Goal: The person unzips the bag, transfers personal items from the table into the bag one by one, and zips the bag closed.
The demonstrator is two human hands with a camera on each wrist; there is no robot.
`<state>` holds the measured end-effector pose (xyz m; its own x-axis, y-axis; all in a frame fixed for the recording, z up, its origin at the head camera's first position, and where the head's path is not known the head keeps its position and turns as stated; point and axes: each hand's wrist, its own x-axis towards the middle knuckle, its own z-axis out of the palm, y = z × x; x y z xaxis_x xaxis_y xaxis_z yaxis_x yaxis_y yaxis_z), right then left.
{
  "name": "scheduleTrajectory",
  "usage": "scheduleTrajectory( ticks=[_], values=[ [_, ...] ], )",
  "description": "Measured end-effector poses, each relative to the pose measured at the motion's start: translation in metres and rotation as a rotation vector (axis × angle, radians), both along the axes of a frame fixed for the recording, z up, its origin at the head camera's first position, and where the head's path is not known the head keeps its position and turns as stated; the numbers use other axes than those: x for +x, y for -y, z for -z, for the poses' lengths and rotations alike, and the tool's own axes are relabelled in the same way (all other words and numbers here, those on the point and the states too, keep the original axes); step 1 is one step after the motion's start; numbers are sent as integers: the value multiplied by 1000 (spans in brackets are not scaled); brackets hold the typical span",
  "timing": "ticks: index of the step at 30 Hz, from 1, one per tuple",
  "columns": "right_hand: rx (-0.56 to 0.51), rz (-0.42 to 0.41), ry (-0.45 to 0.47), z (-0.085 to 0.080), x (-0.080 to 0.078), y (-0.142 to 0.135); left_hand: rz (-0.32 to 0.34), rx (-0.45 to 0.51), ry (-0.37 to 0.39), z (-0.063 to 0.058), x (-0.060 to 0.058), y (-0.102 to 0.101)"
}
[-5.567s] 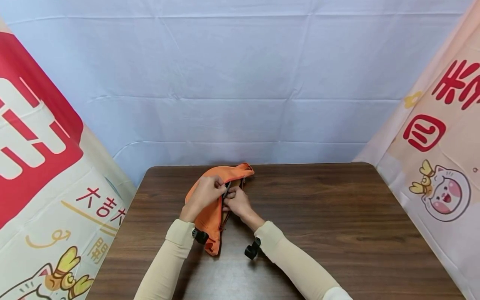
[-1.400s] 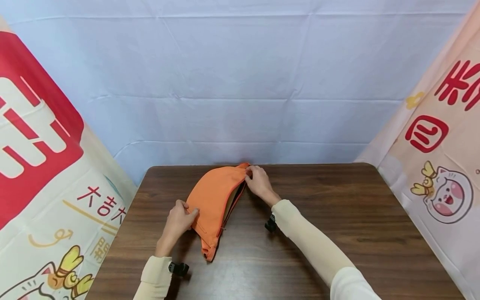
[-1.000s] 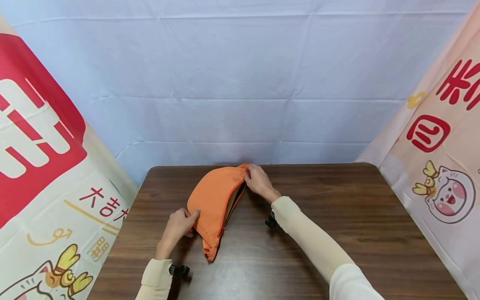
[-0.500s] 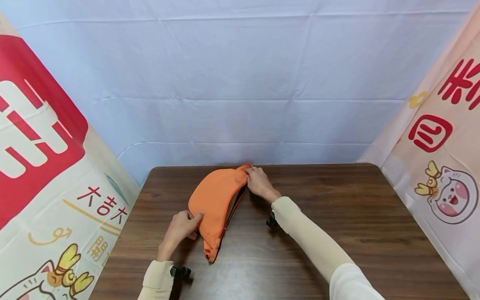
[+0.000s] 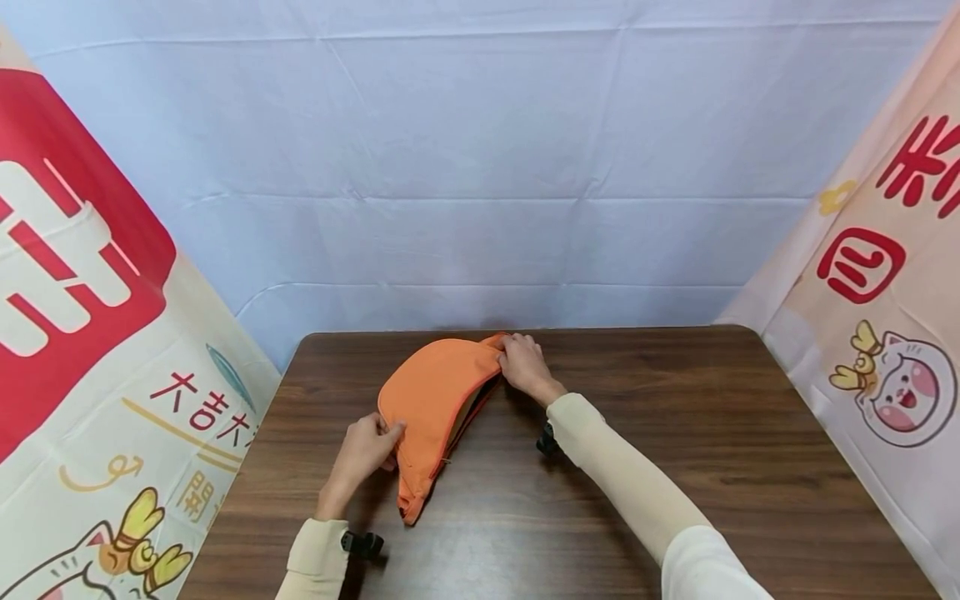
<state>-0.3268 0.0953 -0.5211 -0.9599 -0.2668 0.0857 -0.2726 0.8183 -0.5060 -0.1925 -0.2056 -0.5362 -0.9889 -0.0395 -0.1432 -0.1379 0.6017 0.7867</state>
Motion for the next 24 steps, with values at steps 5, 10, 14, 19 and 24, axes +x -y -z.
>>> scheduleTrajectory(
  ticks=[5, 10, 14, 19, 24],
  values=[
    [-12, 12, -8, 1, 0, -4, -9, -27, -28, -3, 0, -3],
    [-28, 20, -24, 1, 1, -9, -3, -40, -55, -6, -3, -5],
    [-48, 16, -12, 3, 2, -13, -4, -35, -63, -6, -6, -5],
    [-61, 25, -36, 6, 4, -17, -1, -28, -62, -5, -8, -6],
    [-63, 24, -81, 8, 6, -21, 3, -35, -70, -6, -9, -7]
  ],
)
